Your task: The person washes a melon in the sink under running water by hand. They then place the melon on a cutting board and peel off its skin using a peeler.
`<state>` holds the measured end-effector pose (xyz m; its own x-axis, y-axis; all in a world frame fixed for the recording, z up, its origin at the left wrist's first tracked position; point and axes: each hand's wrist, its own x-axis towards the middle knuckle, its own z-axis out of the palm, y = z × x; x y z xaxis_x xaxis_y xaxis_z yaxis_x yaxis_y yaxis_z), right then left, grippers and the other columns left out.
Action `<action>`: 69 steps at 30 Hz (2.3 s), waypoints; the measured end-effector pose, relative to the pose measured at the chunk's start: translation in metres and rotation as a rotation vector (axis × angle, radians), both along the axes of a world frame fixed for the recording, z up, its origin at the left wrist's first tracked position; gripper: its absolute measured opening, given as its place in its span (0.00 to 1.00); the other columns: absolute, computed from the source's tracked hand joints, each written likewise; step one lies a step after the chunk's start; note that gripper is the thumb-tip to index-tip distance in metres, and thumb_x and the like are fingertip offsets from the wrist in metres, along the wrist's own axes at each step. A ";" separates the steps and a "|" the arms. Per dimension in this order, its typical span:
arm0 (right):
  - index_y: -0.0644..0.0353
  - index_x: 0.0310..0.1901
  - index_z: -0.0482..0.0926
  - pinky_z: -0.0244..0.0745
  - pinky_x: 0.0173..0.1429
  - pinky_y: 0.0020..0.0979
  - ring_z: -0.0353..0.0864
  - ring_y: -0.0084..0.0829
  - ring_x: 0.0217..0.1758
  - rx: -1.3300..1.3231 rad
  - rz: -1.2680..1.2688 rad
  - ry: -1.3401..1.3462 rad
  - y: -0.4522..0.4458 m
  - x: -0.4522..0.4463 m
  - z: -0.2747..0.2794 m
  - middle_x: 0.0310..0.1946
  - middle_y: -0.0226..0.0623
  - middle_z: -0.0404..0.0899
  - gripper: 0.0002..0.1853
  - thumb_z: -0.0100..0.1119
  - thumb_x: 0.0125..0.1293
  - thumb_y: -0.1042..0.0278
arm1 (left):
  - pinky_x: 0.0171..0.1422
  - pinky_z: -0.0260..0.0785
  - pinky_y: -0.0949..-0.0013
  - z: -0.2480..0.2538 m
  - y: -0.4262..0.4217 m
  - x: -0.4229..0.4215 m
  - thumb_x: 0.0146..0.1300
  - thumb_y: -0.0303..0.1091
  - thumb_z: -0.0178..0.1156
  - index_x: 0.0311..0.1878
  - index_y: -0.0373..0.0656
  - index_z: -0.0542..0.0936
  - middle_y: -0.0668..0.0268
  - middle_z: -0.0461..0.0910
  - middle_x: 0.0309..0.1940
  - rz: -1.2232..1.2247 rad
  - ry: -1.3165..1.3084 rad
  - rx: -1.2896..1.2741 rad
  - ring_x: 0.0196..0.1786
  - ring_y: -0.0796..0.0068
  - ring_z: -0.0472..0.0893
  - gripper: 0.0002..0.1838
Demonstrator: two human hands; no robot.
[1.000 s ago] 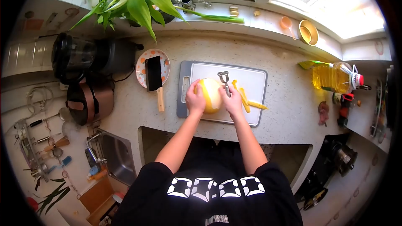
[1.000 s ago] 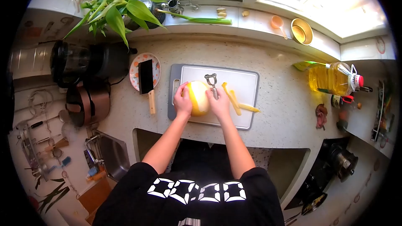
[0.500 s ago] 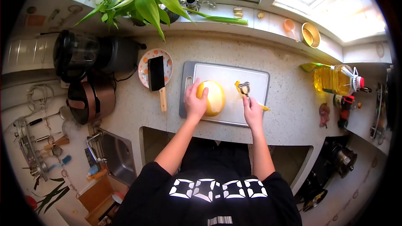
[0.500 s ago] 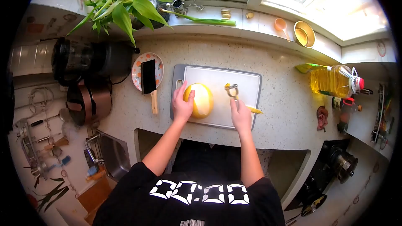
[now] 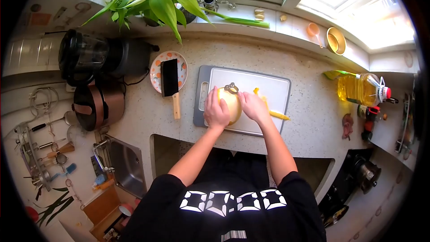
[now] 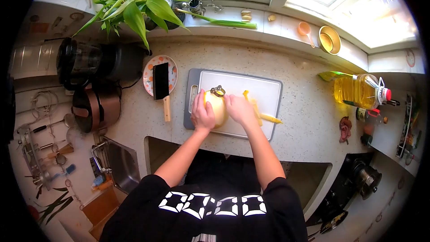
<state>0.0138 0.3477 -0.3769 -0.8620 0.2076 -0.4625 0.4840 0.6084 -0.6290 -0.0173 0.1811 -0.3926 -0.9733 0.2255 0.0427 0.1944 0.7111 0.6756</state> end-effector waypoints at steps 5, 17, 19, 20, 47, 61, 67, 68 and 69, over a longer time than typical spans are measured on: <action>0.66 0.40 0.82 0.77 0.51 0.55 0.83 0.62 0.44 0.026 -0.041 -0.006 -0.010 0.018 0.010 0.38 0.61 0.84 0.30 0.37 0.83 0.48 | 0.72 0.68 0.51 0.001 0.001 0.002 0.70 0.37 0.49 0.70 0.36 0.74 0.49 0.77 0.65 -0.007 0.035 0.022 0.67 0.45 0.76 0.28; 0.63 0.41 0.78 0.74 0.49 0.58 0.81 0.62 0.44 0.048 -0.211 0.082 -0.039 0.054 0.014 0.36 0.58 0.82 0.25 0.39 0.83 0.49 | 0.71 0.69 0.54 0.004 0.000 -0.008 0.71 0.34 0.49 0.68 0.38 0.77 0.51 0.78 0.66 0.087 -0.105 0.059 0.66 0.47 0.77 0.25; 0.62 0.41 0.76 0.74 0.48 0.59 0.81 0.62 0.43 0.056 -0.243 0.075 -0.045 0.065 0.007 0.36 0.57 0.82 0.24 0.39 0.83 0.49 | 0.71 0.70 0.54 0.004 0.001 -0.012 0.71 0.34 0.49 0.68 0.39 0.77 0.52 0.78 0.65 0.096 -0.117 0.060 0.66 0.47 0.77 0.24; 0.62 0.41 0.75 0.74 0.47 0.59 0.81 0.63 0.42 0.052 -0.269 0.045 -0.051 0.068 0.006 0.35 0.57 0.82 0.24 0.39 0.83 0.49 | 0.71 0.70 0.54 0.004 0.001 -0.012 0.71 0.34 0.49 0.67 0.39 0.77 0.52 0.78 0.65 0.101 -0.124 0.060 0.66 0.47 0.77 0.24; 0.59 0.41 0.69 0.69 0.33 0.64 0.79 0.68 0.30 0.044 -0.515 0.116 -0.126 0.129 -0.030 0.23 0.60 0.79 0.20 0.42 0.83 0.49 | 0.68 0.72 0.56 0.003 0.004 -0.019 0.72 0.38 0.48 0.66 0.42 0.80 0.55 0.80 0.64 0.164 -0.180 0.022 0.64 0.49 0.79 0.23; 0.60 0.40 0.69 0.69 0.32 0.62 0.79 0.68 0.30 0.023 -0.482 0.130 -0.131 0.142 -0.036 0.23 0.61 0.78 0.20 0.41 0.84 0.50 | 0.68 0.72 0.57 0.010 0.010 -0.024 0.73 0.39 0.47 0.64 0.43 0.82 0.55 0.81 0.63 0.218 -0.242 0.003 0.63 0.50 0.80 0.23; 0.60 0.41 0.69 0.69 0.32 0.62 0.79 0.68 0.30 0.022 -0.475 0.129 -0.132 0.145 -0.038 0.23 0.61 0.78 0.20 0.42 0.83 0.50 | 0.69 0.71 0.56 0.006 0.009 -0.026 0.73 0.41 0.47 0.66 0.46 0.81 0.59 0.79 0.66 0.218 -0.267 -0.027 0.65 0.52 0.79 0.24; 0.61 0.42 0.70 0.70 0.33 0.63 0.79 0.69 0.30 0.025 -0.478 0.118 -0.133 0.144 -0.040 0.23 0.61 0.78 0.20 0.42 0.83 0.50 | 0.69 0.71 0.56 0.005 0.009 -0.027 0.73 0.42 0.47 0.66 0.47 0.80 0.61 0.78 0.67 0.214 -0.270 -0.036 0.65 0.52 0.79 0.24; 0.61 0.42 0.70 0.71 0.34 0.64 0.79 0.69 0.30 0.025 -0.479 0.104 -0.136 0.143 -0.042 0.23 0.62 0.79 0.20 0.42 0.83 0.49 | 0.69 0.71 0.56 0.004 0.009 -0.027 0.73 0.42 0.47 0.67 0.48 0.80 0.61 0.78 0.67 0.216 -0.271 -0.041 0.65 0.52 0.79 0.24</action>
